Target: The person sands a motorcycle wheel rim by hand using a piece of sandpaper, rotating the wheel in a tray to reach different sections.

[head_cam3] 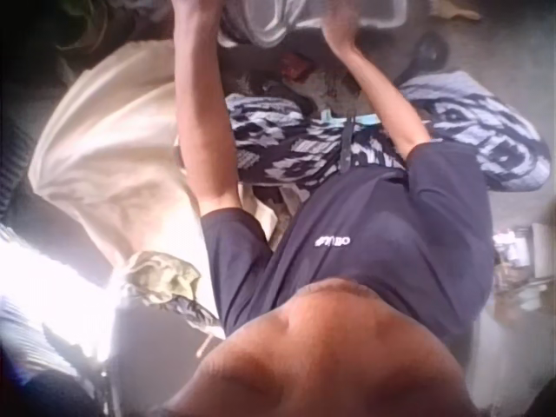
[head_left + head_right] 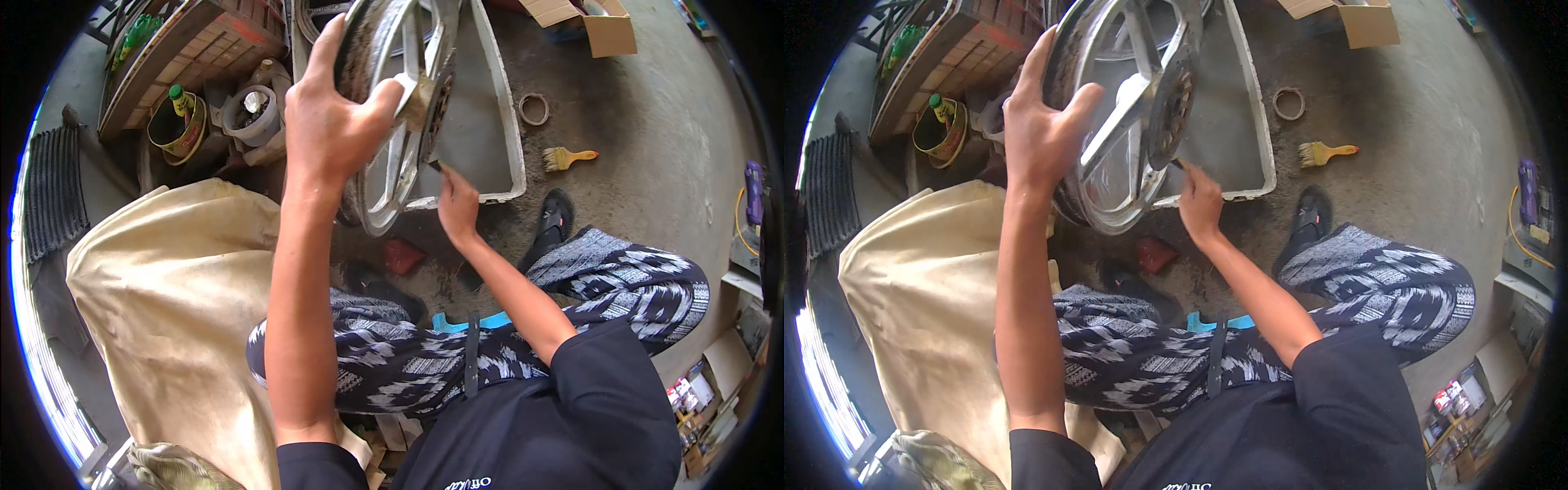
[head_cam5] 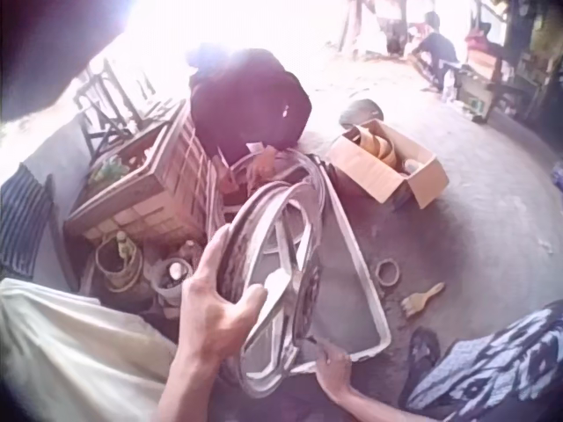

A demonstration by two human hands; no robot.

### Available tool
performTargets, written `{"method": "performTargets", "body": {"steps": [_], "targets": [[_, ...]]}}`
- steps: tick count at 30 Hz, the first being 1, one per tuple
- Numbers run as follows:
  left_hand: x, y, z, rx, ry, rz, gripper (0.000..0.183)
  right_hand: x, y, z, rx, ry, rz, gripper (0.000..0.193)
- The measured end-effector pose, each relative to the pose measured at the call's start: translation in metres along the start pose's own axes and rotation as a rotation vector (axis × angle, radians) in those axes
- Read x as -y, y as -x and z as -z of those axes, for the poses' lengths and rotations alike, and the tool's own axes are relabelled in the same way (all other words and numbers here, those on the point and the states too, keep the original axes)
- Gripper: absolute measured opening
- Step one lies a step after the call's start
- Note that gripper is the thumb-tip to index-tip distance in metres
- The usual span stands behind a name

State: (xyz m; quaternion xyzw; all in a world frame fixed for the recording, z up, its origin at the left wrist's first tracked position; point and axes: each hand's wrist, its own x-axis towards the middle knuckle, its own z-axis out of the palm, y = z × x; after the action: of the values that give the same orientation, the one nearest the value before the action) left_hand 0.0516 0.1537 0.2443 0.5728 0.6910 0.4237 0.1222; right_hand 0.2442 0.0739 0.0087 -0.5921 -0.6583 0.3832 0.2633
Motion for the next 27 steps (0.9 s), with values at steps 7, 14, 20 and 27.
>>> {"method": "performTargets", "body": {"steps": [7,14,20,27], "targets": [[0.007,-0.020,0.005,0.123,0.129,0.063,0.069,-0.028,-0.030,-0.046,-0.009,0.023,0.455,0.017],[0.023,-0.017,0.016,0.111,0.163,0.089,0.070,-0.027,-0.030,-0.051,-0.093,0.061,0.317,0.023],[0.017,-0.015,0.017,0.009,0.322,0.073,0.056,-0.009,-0.018,-0.044,0.550,-0.045,0.174,0.029],[0.014,-0.024,0.020,0.089,0.319,0.169,0.064,-0.029,-0.007,-0.040,0.476,-0.020,0.294,0.033]]}}
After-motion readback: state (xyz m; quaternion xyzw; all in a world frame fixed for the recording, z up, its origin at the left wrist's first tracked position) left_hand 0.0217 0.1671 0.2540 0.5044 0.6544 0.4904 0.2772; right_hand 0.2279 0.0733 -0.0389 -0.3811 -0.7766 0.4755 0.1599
